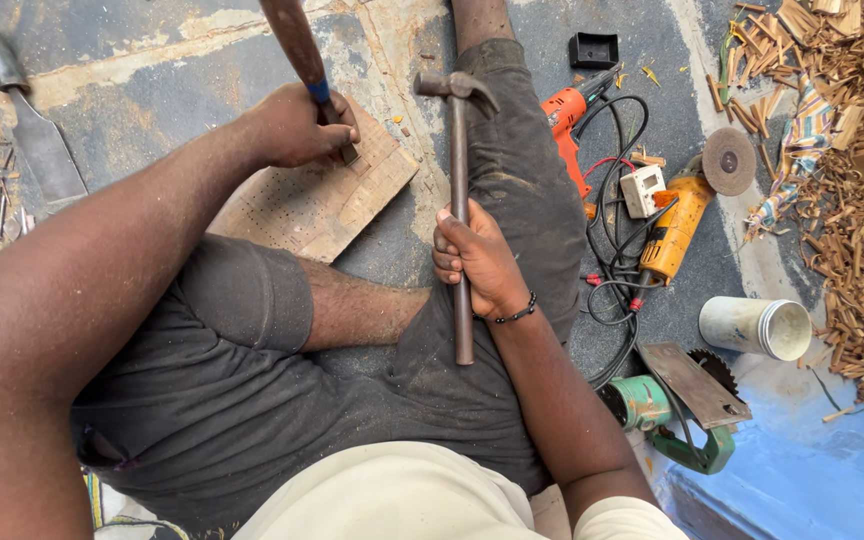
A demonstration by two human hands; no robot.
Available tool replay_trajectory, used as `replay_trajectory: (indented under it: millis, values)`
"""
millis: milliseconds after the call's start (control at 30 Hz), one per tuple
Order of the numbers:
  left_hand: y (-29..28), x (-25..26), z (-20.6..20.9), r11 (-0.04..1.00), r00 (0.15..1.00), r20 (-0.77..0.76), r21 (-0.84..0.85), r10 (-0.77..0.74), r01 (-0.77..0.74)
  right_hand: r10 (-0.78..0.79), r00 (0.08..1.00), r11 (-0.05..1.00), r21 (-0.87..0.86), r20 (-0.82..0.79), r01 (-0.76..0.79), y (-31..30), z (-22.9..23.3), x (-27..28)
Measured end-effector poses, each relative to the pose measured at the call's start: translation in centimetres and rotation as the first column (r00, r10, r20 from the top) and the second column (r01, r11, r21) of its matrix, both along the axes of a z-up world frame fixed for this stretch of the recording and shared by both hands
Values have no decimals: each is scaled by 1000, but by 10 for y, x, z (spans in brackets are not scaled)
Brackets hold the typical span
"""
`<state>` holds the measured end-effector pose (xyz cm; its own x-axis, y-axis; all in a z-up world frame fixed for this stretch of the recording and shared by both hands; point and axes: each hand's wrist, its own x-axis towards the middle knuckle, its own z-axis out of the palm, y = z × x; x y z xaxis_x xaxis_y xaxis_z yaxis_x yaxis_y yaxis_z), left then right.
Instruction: The person sits on the floor and uses a chisel and hammer to carve a rectangular recess into a small wooden block. They repeatedly position the chisel and strike it with the hammer to remove wood chips, gradually deepening the carved area.
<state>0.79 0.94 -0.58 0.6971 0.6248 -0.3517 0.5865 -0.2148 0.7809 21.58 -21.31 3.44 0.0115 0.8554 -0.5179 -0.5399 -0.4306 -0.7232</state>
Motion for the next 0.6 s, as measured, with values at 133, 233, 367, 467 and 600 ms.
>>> replay_trajectory:
  millis: [133, 233, 367, 467, 600]
  values:
    - [-4, -1, -3, 1000, 1000, 17, -2, 11, -10, -17, 974, 995, 104, 225, -7, -6, 22, -9]
    - [-8, 2, -2, 1000, 999, 28, -5, 21, -20, -152, 915, 962, 269, 374, 50, -7, 47, -10]
    - [-17, 3, -2, 999, 999, 42, 18, 32, -33, -494, 808, 686, 715, 321, 135, 5, 90, 9]
    - [-20, 6, 0, 997, 999, 23, 68, 23, -25, -578, 809, 393, 905, 105, 164, 28, 137, 52]
    - [-24, 8, 0, 982, 1000, 14, 187, 7, -10, -602, 504, 442, 784, 619, -436, 64, 143, 80]
